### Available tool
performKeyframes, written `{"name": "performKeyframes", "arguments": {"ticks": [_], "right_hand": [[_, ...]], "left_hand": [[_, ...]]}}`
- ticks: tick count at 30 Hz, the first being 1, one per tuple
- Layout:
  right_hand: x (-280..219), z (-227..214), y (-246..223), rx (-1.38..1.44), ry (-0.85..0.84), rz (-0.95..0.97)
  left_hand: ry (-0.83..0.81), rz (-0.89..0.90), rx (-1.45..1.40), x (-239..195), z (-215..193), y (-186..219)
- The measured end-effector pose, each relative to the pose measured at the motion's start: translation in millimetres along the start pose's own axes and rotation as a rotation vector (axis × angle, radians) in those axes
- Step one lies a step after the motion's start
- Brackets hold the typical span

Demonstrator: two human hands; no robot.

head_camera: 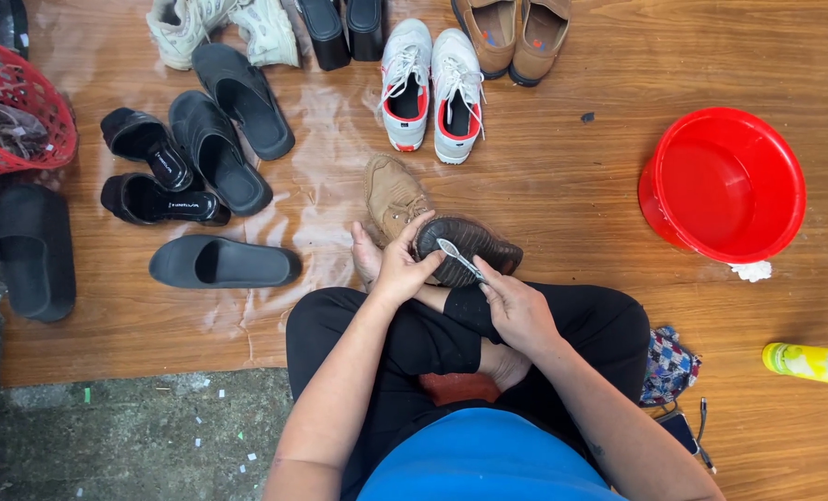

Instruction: The person sits cross-legged on the floor and scrubs the sole of a brown shoe using a toothbrush. They hold the shoe with one hand and scrub the sole with the other, focusing on the tread and edges.

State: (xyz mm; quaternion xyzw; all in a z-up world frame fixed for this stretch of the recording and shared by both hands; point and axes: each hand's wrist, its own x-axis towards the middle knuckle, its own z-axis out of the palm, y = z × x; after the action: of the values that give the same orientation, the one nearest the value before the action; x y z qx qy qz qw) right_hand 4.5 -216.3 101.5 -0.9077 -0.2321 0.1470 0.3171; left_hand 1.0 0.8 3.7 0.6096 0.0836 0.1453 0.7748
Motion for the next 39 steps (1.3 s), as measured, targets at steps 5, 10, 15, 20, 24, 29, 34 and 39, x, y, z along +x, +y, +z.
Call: {"name": "performKeyframes", "arguments": {"ticks": [5, 10, 15, 20, 24, 29, 34, 39], "right_hand": [[-3, -7, -19, 0.009, -0.002, 0.014], [-1, 5, -9, -0.024, -0.029, -0.05], [-8, 9, 2, -0.136, -0.016, -0.082], [0, 6, -9, -0.207, -0.044, -0.078], [8, 11, -11, -0.231, -0.064, -0.084], [11, 11, -18, -0.213, -0.068, -0.078], [17, 14, -20, -0.198, -0.038, -0.113], [20, 11, -24, -0.208, -0.037, -0.132]], "left_hand": [[-0.015, 0.009, 0.061, 0, 2, 3], [-0.017, 0.016, 0.097, 0, -2, 0], [-0.017, 0.014, 0.12, 0, -2, 3], [0.002, -0.004, 0.13, 2, -2, -3], [0.041, -0.023, 0.09, 2, -3, -14], [0.017, -0.029, 0.117, 2, -3, -10], [0.037, -0.042, 0.153, 3, -6, -11], [0.058, -0.057, 0.157, -1, -2, 3]]}}
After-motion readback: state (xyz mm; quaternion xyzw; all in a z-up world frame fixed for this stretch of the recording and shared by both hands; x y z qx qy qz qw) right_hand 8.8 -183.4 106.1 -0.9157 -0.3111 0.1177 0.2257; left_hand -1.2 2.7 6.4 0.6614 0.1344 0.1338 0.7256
